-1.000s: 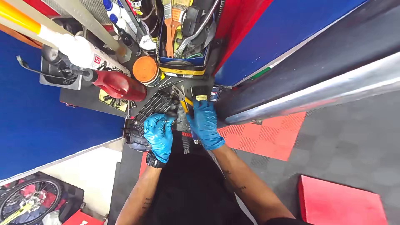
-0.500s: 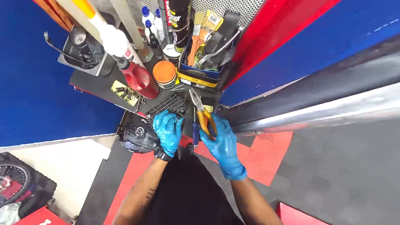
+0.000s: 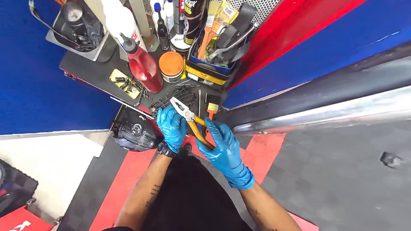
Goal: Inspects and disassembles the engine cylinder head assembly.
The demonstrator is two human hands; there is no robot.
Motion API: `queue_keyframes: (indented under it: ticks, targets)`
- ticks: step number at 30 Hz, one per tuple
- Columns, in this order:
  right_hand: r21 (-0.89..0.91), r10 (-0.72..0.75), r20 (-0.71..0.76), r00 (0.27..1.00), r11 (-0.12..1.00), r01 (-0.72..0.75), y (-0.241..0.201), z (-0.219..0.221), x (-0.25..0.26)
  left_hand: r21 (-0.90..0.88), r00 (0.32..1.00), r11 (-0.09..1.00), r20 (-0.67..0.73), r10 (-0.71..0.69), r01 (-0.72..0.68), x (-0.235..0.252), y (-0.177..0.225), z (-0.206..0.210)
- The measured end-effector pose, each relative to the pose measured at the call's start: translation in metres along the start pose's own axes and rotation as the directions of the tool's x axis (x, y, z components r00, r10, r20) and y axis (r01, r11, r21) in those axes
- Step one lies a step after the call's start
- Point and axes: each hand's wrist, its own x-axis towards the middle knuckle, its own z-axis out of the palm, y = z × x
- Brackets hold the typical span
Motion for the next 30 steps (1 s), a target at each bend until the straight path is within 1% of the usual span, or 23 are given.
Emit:
queue_keyframes:
  ticks: [2,4,8,11,13,15,17,19,22,24,25,27,28,30]
  targets:
    - [0.003,-0.007,-0.001,1.000,1.000,0.007,-0.002,0.002,-0.001,0.009,1.000,1.000,-0.003,-0.006,0.006,-0.002,0.000,0.000]
    - [-0.047,-0.004,0.025,1.000,0.999,0.005,-0.001,0.006,0.000,0.019,1.000,1.000,-0.004,-0.011,0.012,-0.002,0.001,0.001]
    - [0.011,-0.013,-0.022,1.000,1.000,0.013,0.000,0.010,-0.001,0.029,1.000,1.000,0.002,-0.001,0.001,-0.001,-0.001,0.001]
    - [-0.007,0.004,-0.003,1.000,1.000,-0.005,0.005,0.017,-0.003,0.036,1.000,0.999,0.021,-0.011,0.011,-0.001,0.001,0.000]
    - [0.062,0.042,-0.042,0.998,0.997,-0.039,0.009,0.016,-0.002,0.015,0.999,1.000,0.032,-0.007,0.006,0.001,-0.001,0.002]
    - [0.151,0.093,-0.111,0.989,0.986,-0.076,0.013,0.011,-0.004,-0.011,0.998,1.000,0.055,-0.007,0.008,-0.001,-0.003,0.000]
    - [0.206,0.108,-0.161,0.981,0.976,-0.073,0.014,0.004,-0.003,-0.013,0.998,1.000,0.057,-0.006,0.006,0.000,-0.003,0.001]
    - [0.179,0.085,-0.148,0.985,0.982,-0.058,0.008,0.001,-0.002,-0.002,0.998,1.000,0.068,-0.003,0.003,0.001,-0.003,-0.001]
    - [0.041,0.035,-0.031,0.999,0.999,-0.033,0.003,0.010,-0.005,0.054,0.998,0.999,0.064,0.002,-0.005,0.000,0.000,-0.001]
    - [0.030,0.039,-0.023,0.999,0.999,-0.039,0.009,0.018,-0.007,0.077,0.997,0.997,0.072,0.005,-0.011,0.002,0.000,-0.001]
    - [0.060,0.068,-0.043,0.997,0.996,-0.065,0.012,0.018,-0.007,0.069,0.997,0.998,0.081,0.004,-0.009,0.003,-0.001,0.000]
    - [0.107,0.186,-0.098,0.978,0.979,-0.175,0.016,0.018,-0.009,0.058,0.993,0.998,0.114,-0.010,0.003,0.000,-0.002,-0.003]
    - [0.074,0.248,-0.125,0.961,0.968,-0.241,0.021,0.021,-0.006,0.059,0.993,0.998,0.118,-0.010,0.003,0.001,-0.002,-0.002]
    - [-0.050,0.384,-0.088,0.919,0.920,-0.390,0.034,0.032,0.002,0.069,0.993,0.998,0.118,-0.008,-0.001,0.000,-0.001,-0.003]
